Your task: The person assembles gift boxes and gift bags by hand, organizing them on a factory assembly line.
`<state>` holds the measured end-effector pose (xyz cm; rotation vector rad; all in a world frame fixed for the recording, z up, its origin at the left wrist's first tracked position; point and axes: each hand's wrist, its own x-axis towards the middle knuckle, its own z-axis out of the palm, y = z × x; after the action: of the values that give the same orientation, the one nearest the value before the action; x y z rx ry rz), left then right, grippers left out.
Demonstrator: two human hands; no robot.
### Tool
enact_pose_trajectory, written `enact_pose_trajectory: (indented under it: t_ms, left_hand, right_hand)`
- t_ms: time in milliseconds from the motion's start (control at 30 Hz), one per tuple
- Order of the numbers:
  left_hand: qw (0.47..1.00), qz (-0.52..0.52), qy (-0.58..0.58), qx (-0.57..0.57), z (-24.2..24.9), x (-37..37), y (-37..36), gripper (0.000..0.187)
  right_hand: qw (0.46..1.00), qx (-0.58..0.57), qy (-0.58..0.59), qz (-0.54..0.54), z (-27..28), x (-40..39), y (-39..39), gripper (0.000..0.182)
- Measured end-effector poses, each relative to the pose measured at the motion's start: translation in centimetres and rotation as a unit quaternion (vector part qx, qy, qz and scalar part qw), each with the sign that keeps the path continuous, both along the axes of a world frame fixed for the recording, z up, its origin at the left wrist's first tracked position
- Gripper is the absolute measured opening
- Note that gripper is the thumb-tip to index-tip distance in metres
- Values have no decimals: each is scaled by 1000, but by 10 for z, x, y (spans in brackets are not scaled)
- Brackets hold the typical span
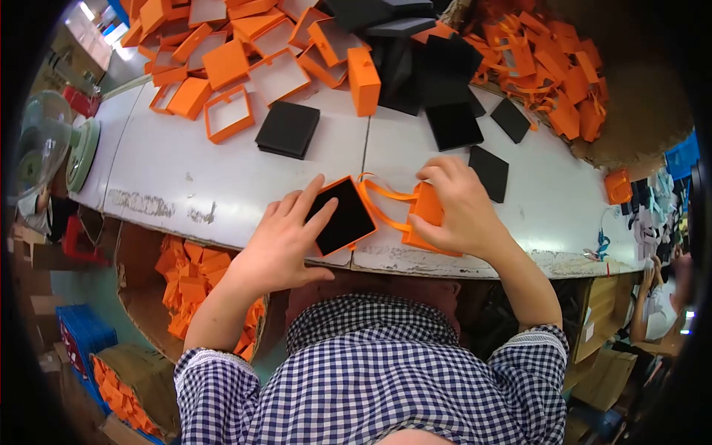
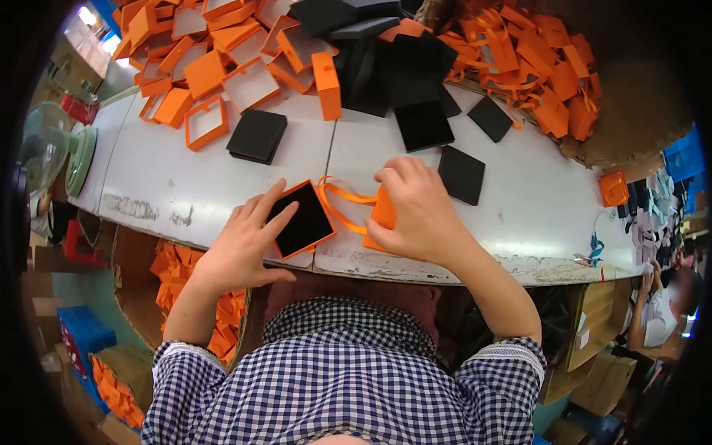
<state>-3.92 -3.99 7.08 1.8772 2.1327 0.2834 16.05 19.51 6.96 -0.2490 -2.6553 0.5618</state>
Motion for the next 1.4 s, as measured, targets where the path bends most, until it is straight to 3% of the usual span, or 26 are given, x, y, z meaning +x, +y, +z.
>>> enact_pose_trajectory:
  t_ms: [67,100,233,300,333,400,433,500,600,667,700,733,833,867,933,967,1067,1200,1267,1333,1400]
  left_hand:
    - [999,2,-28,-15,-6,2,-2,106]
    - [999,9,-33,8,-7,4,-7,95]
    - [992,24,-54,108,-25,5,-13,82]
    - [993,27,-75,84,-29,-1,-8,69]
    - [993,24,-76,86,-29,-10,-8,69]
    - [996,18,-10,89,-27,-31,-13,69]
    - [994,54,21,94,-14,-31,-16,69]
    - [993,55,5,108,2,-21,-18,69]
    - [989,74,-26,127,-6,7,-2,68]
    - [988,85,31,124,-37,16,13,69]
    - [979,70,33,189,-50,11,17,56]
    - [979,70,33,191,-47,8,15,56]
    - [970,45,-9,238,-39,-2,4,39]
    - [971,47,-8,236,-44,-3,3,39]
    - [958,70,-3,278,-51,-2,1,36]
    - [958,70,-3,277,-52,0,-1,36]
    - [943,219,35,248,-49,7,-9,39]
    - [934,247,-16,258,-67,-5,-26,54]
    - [927,248,-52,275,-67,-7,-30,60]
    - [898,132,-248,337,-49,-7,-31,72]
    - [899,51,-305,308,-22,7,-22,80]
  right_hand:
    - [991,35,-128,-11,-8,-19,-5,37]
    - [990,69,-119,-23,-16,-26,-7,29]
    - [986,67,-143,-53,-30,-32,-6,22]
    - [996,-47,-37,-63,-29,-31,-6,11]
    - [996,-45,-38,-67,-28,-29,-6,11]
    - [929,-346,67,-116,-25,-24,-9,6]
    - [929,-345,67,-119,-25,-21,-10,6]
    - [867,-465,165,-62,-27,-15,-8,17]
    - [852,-508,118,-43,-26,-10,-3,24]
    - [862,-499,86,-38,-25,-2,1,25]
    - [871,-487,54,-33,-25,3,4,26]
    - [872,-486,54,-33,-21,10,6,26]
    - [965,-261,18,-17,1,36,4,25]
    - [964,-263,18,-15,5,43,4,25]
    - [996,-22,-75,42,8,56,3,29]
    - [990,-12,-138,37,5,61,2,42]
    - [995,-13,-94,11,1,64,-6,50]
    - [994,24,-107,-20,-3,63,-3,56]
    - [985,-70,-151,-32,-13,63,9,57]
    - [982,-134,-135,10,-11,60,15,57]
    - [970,-202,-123,58,-8,55,15,57]
